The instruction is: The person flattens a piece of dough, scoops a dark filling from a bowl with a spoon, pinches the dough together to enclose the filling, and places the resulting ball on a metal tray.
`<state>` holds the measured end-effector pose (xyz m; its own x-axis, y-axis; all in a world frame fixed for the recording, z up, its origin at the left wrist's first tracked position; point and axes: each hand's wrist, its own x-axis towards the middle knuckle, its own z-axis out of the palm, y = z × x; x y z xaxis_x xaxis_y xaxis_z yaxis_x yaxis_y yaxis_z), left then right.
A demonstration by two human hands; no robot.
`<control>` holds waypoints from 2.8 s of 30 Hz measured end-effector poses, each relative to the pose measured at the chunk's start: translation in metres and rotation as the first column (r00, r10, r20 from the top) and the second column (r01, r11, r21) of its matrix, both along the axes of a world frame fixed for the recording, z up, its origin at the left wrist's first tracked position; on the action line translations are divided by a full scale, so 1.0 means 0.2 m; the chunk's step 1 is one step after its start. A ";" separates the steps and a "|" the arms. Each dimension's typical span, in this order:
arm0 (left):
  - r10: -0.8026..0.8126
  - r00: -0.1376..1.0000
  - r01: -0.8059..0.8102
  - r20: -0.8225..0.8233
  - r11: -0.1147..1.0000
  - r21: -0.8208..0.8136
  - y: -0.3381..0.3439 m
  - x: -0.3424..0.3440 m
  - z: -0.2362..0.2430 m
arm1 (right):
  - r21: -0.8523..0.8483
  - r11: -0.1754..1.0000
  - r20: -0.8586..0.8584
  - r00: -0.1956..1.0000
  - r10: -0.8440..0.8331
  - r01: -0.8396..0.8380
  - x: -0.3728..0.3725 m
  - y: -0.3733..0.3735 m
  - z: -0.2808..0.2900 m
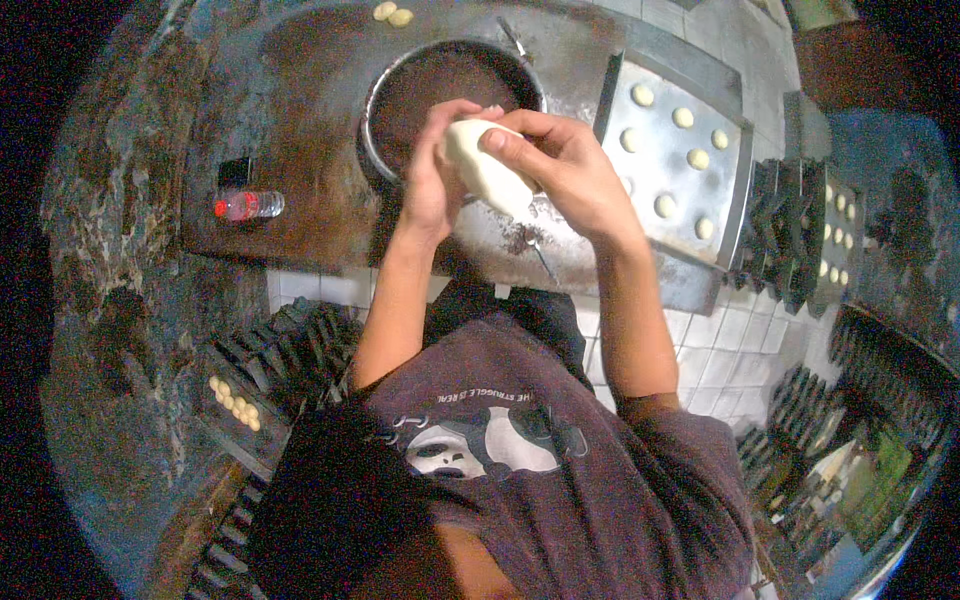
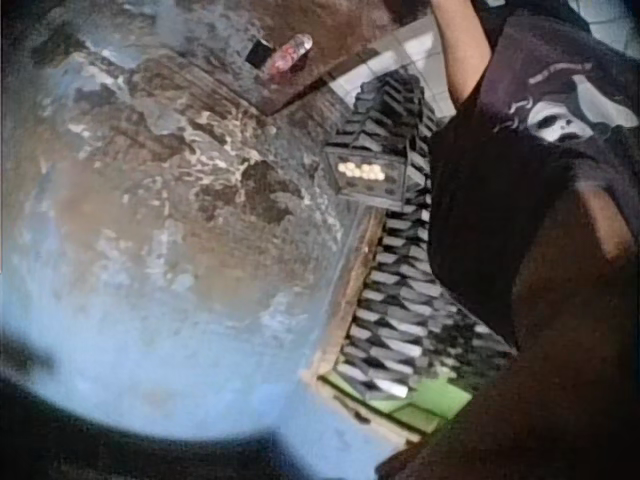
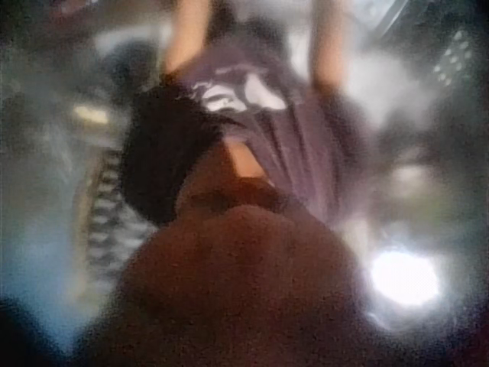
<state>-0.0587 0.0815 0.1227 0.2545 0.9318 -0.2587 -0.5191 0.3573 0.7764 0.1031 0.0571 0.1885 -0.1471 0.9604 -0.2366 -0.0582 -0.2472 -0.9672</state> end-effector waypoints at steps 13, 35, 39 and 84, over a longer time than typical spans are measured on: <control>-0.010 0.621 0.545 -0.784 0.725 0.422 -0.26 -0.32 -0.61 | -0.261 0.963 0.943 0.195 0.271 -0.075 0.20 -0.80 -1.67; 0.049 0.641 -0.171 -0.766 0.982 -0.081 -0.43 -0.92 -0.59 | 0.204 0.873 0.962 0.257 -0.095 -0.442 -0.03 1.02 -1.37; -0.051 0.681 -0.179 -0.730 0.956 -0.233 -0.37 -0.89 -0.43 | 0.102 0.868 0.973 0.231 0.015 -0.486 -0.01 0.84 -1.38; -0.002 0.643 0.445 -0.766 0.815 0.371 -0.12 -0.36 -0.19 | 0.464 0.852 0.550 0.833 -0.061 -0.244 -0.16 -0.24 -0.35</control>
<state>-0.1314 0.0578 0.0849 0.4174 0.9086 0.0154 0.3093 -0.1580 0.9377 0.0719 0.0083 0.1188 -0.2390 0.9501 0.2004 0.4927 0.2965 -0.8181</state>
